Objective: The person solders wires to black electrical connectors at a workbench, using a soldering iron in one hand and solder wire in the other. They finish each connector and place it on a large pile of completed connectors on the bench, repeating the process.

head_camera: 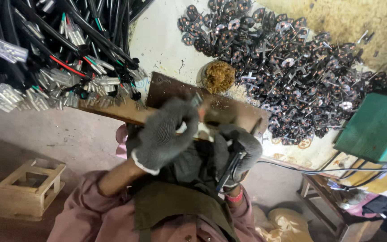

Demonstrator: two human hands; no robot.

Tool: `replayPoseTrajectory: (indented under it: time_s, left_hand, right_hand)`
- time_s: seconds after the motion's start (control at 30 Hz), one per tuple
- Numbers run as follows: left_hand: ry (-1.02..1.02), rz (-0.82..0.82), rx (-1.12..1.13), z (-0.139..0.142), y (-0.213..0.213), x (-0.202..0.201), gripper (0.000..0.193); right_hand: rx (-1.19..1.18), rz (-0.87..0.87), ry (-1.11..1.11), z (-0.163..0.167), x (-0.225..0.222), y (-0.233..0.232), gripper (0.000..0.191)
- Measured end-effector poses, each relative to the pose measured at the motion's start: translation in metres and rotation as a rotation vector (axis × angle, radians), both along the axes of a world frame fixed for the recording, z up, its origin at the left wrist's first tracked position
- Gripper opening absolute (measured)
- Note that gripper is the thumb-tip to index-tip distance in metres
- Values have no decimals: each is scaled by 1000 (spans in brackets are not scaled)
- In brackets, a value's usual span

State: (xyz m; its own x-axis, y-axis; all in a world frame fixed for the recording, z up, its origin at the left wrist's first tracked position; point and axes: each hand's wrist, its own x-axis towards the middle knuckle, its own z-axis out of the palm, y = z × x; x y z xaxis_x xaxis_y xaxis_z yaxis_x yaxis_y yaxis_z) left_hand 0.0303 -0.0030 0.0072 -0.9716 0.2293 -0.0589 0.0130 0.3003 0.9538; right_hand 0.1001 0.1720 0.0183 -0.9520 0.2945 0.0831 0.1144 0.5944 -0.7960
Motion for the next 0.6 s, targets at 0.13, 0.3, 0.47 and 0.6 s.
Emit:
replayPoseTrajectory:
  time_s: [0.13,0.3,0.47,0.6]
  left_hand:
    - [312,51,-193,-3,-2,-49,11]
    - [366,34,-375,19,15,-76,12]
    - [41,-49,-107,28,-7,-38,10]
    - [-230,-337,56,3,-11,-9,16]
  right_hand:
    - [18,-107,207,-15,-1,18,49]
    - [139,0,238,-26,1,20,42]
    - [194,40,136,-23,-4,21,33]
    - [107,222,123,-20,-10,23,34]
